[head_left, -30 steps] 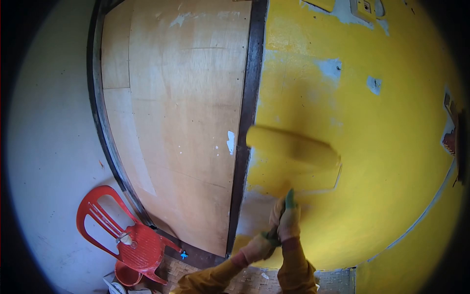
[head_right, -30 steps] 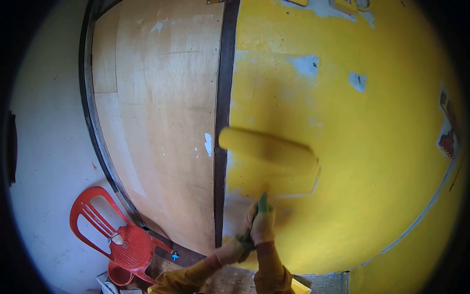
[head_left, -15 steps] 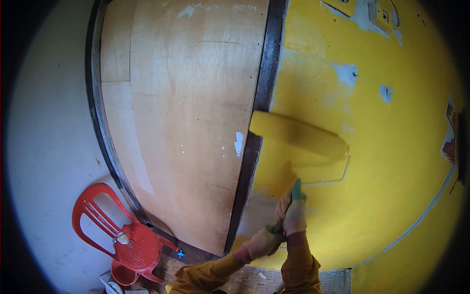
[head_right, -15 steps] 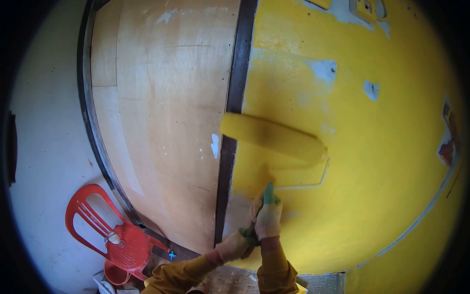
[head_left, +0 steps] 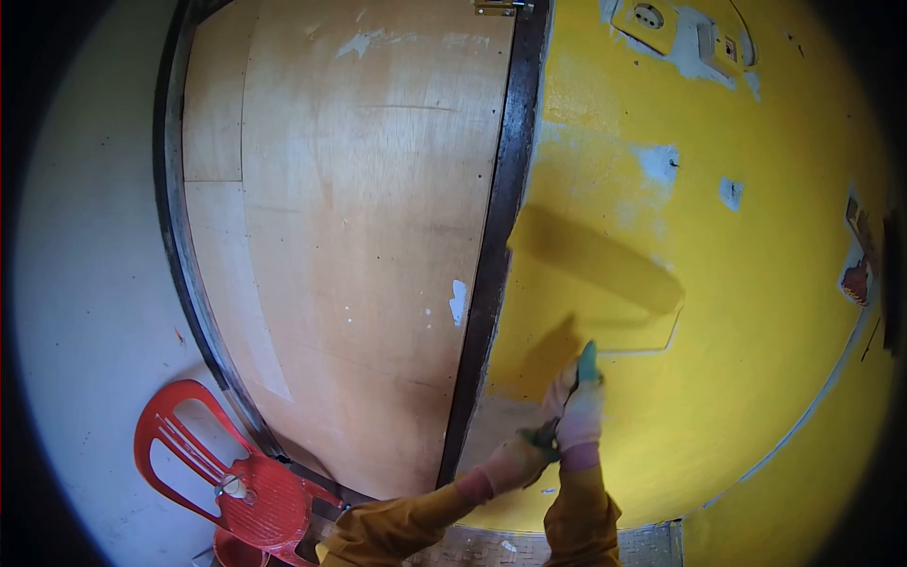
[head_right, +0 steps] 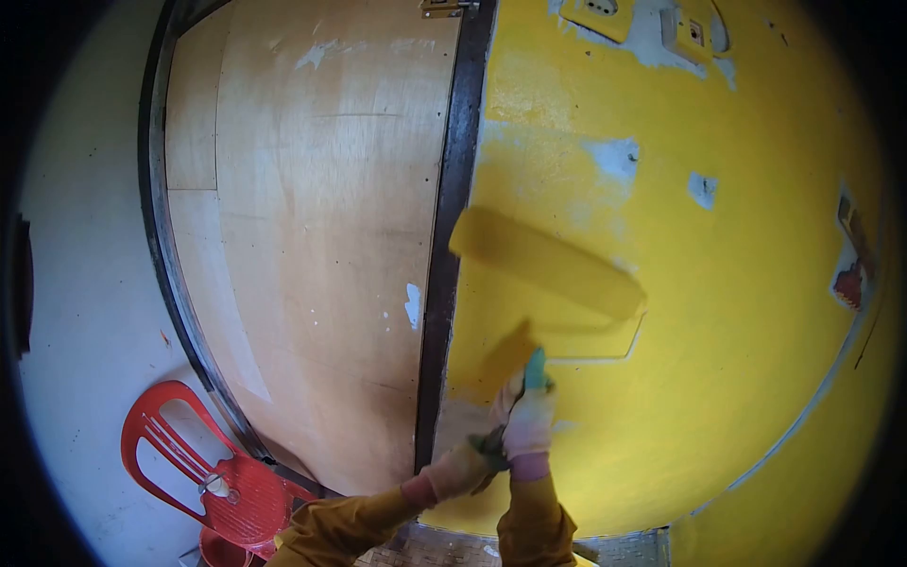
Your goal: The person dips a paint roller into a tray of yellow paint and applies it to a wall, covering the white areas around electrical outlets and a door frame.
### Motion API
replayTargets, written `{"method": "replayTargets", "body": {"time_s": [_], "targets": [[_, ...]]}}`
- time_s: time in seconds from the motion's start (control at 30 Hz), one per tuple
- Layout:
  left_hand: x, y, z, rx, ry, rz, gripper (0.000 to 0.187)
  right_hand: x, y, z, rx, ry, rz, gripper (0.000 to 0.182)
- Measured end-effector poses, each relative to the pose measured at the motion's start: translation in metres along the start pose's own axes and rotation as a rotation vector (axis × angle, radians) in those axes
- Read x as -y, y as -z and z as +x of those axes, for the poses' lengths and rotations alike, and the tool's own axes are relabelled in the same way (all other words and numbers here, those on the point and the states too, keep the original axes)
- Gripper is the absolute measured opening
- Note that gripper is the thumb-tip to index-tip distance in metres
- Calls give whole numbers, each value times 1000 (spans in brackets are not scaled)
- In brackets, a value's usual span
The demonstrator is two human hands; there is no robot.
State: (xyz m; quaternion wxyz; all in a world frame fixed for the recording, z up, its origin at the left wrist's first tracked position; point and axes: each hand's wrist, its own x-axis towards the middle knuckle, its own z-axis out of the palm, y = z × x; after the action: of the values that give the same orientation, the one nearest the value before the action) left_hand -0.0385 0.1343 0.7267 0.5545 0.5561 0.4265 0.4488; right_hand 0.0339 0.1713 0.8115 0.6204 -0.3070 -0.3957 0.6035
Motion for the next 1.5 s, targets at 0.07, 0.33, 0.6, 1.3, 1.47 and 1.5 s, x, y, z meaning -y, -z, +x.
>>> {"method": "replayTargets", "body": {"time_s": [0.07, 0.33, 0.6, 1.3, 1.47, 1.5], "targets": [[-15, -1, -7, 15, 19, -11, 11, 0, 3, 4, -5, 62, -24, 47], [73, -15, -49, 86, 244, -87, 18, -78, 47, -38, -118, -168, -54, 47], [55, -13, -70, 138, 165, -246, 17, -48, 23, -55, -31, 8, 1, 44], [-5, 5, -33, 237, -69, -248, 19, -2, -25, -26, -209, 389, -231, 21], [26, -2, -41, 240, -41, -155, 22, -28, -2, -33, -262, 371, -310, 23], [34, -7, -41, 242, -49, -158, 22, -31, 1, -36, -258, 378, -315, 23]]}}
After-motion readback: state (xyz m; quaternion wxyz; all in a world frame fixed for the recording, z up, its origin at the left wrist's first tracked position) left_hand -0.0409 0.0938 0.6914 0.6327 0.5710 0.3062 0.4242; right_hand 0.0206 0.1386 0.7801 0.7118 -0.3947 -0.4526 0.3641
